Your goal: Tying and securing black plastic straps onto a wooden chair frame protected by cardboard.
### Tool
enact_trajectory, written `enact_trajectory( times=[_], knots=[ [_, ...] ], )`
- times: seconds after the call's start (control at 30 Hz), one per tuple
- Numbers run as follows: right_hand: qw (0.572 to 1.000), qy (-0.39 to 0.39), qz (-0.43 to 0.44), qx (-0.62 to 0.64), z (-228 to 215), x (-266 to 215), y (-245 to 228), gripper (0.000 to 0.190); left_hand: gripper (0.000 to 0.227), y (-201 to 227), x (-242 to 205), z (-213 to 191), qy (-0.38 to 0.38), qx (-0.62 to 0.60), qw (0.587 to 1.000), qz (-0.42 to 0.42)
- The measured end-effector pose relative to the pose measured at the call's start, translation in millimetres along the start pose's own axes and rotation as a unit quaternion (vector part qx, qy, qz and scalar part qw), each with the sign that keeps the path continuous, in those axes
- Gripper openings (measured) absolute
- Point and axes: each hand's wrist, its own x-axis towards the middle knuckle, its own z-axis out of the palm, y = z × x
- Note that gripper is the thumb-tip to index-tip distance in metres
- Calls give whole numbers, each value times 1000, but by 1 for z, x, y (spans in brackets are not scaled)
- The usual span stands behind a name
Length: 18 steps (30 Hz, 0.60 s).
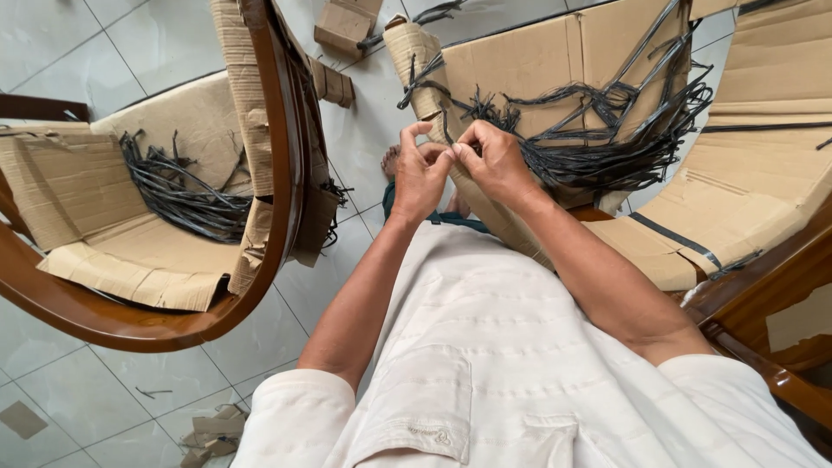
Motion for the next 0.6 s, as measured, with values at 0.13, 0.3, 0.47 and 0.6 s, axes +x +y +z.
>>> enact_trajectory(
  times=[0.13,0.3,0.47,0.6],
  knots=[
    [1000,14,16,-11,4,1,1,5,60,1,-6,6,17,89,995,42],
    [992,21,-110,-54,3,0,5,14,65,-4,-6,10,9,156,985,75],
    [987,19,-156,-45,3,-4,9,17,70,2,-8,8,3,151,986,72],
    [986,16,-159,-45,4,-5,11,15,76,-2,-7,6,-14,165,984,69]
  ],
)
